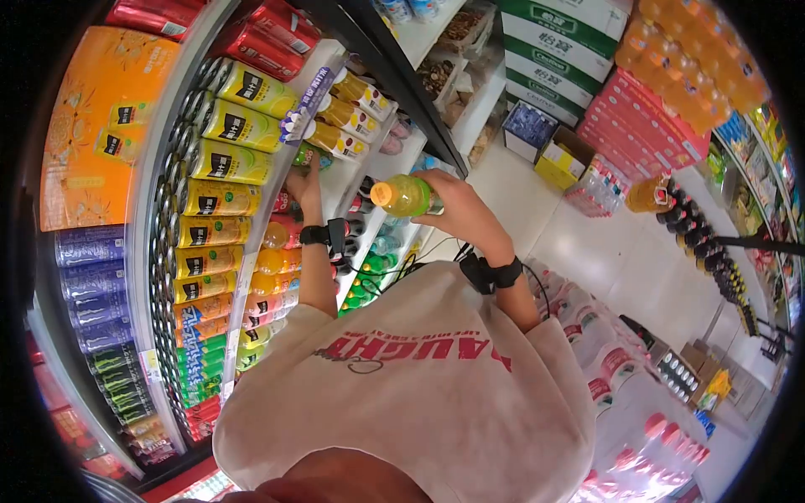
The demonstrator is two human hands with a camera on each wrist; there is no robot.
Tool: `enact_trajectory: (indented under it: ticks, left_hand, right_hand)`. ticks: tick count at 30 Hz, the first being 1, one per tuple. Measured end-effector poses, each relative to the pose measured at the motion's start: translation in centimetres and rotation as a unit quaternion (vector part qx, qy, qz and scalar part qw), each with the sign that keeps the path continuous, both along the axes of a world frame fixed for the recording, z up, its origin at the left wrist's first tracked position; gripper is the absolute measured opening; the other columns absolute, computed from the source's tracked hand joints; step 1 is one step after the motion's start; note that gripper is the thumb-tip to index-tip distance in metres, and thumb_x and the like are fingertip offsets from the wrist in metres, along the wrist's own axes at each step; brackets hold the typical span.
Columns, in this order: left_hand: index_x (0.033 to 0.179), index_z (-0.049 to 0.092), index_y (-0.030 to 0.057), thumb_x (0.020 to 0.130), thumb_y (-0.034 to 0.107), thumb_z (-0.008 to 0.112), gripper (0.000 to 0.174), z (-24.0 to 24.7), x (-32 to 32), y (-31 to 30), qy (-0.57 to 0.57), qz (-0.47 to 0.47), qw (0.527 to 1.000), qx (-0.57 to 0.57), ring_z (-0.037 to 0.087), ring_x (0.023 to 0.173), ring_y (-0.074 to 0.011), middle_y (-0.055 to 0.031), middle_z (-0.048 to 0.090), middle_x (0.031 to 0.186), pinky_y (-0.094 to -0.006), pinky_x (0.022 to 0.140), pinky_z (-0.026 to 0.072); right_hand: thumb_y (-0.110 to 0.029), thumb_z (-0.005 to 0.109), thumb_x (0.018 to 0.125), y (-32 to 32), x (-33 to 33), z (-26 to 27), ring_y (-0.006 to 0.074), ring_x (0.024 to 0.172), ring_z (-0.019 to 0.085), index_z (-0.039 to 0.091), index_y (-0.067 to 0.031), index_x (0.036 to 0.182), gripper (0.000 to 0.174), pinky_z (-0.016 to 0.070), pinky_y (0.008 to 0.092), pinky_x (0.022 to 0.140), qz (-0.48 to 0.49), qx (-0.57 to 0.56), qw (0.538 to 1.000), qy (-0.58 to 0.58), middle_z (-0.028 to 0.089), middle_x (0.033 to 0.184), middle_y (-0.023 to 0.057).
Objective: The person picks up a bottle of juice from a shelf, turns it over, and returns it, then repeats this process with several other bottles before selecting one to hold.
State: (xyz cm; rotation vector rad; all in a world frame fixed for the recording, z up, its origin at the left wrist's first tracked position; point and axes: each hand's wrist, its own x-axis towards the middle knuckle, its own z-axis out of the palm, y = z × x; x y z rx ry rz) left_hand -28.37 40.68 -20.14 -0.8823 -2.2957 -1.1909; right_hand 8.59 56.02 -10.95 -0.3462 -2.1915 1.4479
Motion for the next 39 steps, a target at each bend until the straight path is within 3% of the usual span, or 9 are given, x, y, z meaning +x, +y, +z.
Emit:
enact_trajectory:
  ticks: [1,4,13,16,19,25,31,34,39]
  left_hand:
    - [0.122,0.062,-0.0086,0.088,0.016,0.084,0.047,0.1,0.0,0.2,0.067,0.024,0.997,-0.008,0.067,0.1,-0.0275,-0.0226,0.068,0.122,-0.0407,0.092,0.0527]
    - [0.125,0.06,-0.0088,0.086,0.014,0.085,0.052,-2.4,-3.5,0.0,-0.105,-0.103,0.982,0.123,0.065,0.108,-0.0274,-0.0212,0.065,0.128,-0.0412,0.097,0.0511]
    - [0.126,0.064,-0.0043,0.094,0.017,0.077,0.041,-1.1,-3.6,0.2,-0.102,-0.051,0.991,0.073,0.065,0.113,-0.031,-0.0207,0.068,0.128,-0.0427,0.099,0.0493]
    - [0.124,0.066,-0.0038,0.095,0.016,0.075,0.036,-1.5,-3.6,0.6,-0.104,-0.107,0.974,0.169,0.066,0.112,-0.0354,-0.0221,0.069,0.127,-0.0438,0.101,0.0473]
    - [0.137,0.053,-0.0079,0.093,0.019,0.078,0.058,0.8,-2.5,0.3,-0.051,-0.078,0.994,0.05,0.061,0.123,-0.0317,-0.0205,0.063,0.135,-0.042,0.108,0.0456]
    - [0.131,0.06,-0.0053,0.092,0.026,0.079,0.054,0.2,-4.2,0.7,-0.154,-0.067,0.984,0.056,0.063,0.12,-0.0298,-0.0205,0.064,0.133,-0.0411,0.099,0.0502]
    - [0.14,0.054,-0.0046,0.089,0.01,0.076,0.057,-3.2,-3.4,-2.9,-0.202,-0.131,0.961,-0.137,0.064,0.12,-0.0308,-0.0171,0.064,0.133,-0.0373,0.093,0.0564]
    - [0.147,0.05,-0.0011,0.092,0.004,0.071,0.058,4.0,4.7,-4.1,-0.445,-0.267,0.847,-0.118,0.061,0.125,-0.0273,-0.0143,0.064,0.134,-0.0379,0.098,0.0544]
    - [0.144,0.049,-0.0065,0.095,0.007,0.069,0.055,10.8,13.3,-5.5,-0.505,-0.388,0.768,-0.069,0.066,0.115,-0.0217,-0.0178,0.062,0.132,-0.0322,0.102,0.0499]
  right_hand:
    - [-0.016,0.088,0.077,-0.2,0.1,0.0,0.0397,0.115,0.065,0.061,-0.0002,0.13,0.062,0.0519,0.0421,0.1,0.001,-0.003,1.0,0.007,0.067,0.126,0.0199]
    - [-0.012,0.086,0.074,-0.7,0.1,-0.4,0.0404,0.11,0.065,0.061,-0.0003,0.128,0.061,0.0525,0.0435,0.096,-0.007,0.013,1.0,0.025,0.067,0.12,0.0189]
    - [-0.01,0.085,0.072,-0.7,-1.4,0.0,0.04,0.115,0.063,0.06,-0.0006,0.13,0.064,0.0513,0.0435,0.1,0.021,0.024,0.998,0.048,0.065,0.127,0.0196]
    - [-0.01,0.085,0.072,-0.8,-2.1,-0.2,0.04,0.117,0.063,0.06,-0.0003,0.13,0.064,0.0511,0.0434,0.101,0.028,0.025,0.998,0.047,0.065,0.128,0.0198]
    - [-0.01,0.086,0.072,-0.8,-2.5,-0.5,0.0397,0.118,0.062,0.06,-0.0004,0.131,0.065,0.051,0.0434,0.101,0.045,0.019,0.998,0.051,0.065,0.128,0.0196]
    - [-0.013,0.087,0.076,-0.9,-3.0,-0.7,0.0389,0.115,0.064,0.061,-0.0011,0.131,0.063,0.0506,0.0422,0.102,0.061,0.023,0.997,0.032,0.066,0.126,0.0186]
    - [-0.02,0.089,0.076,-1.5,-4.8,-2.1,0.0391,0.112,0.067,0.05,-0.0017,0.139,0.077,0.0525,0.0422,0.097,0.048,-0.077,0.995,0.037,0.067,0.121,0.0213]
    - [-0.03,0.089,0.078,-2.0,-6.3,-4.4,0.037,0.109,0.069,0.045,-0.0006,0.142,0.083,0.0533,0.0418,0.093,0.046,-0.133,0.99,0.007,0.068,0.118,0.0218]
    - [-0.033,0.088,0.081,-3.1,-8.2,-4.8,0.0355,0.107,0.068,0.051,0.0003,0.137,0.075,0.0531,0.0418,0.093,0.084,-0.176,0.981,-0.002,0.067,0.117,0.0216]
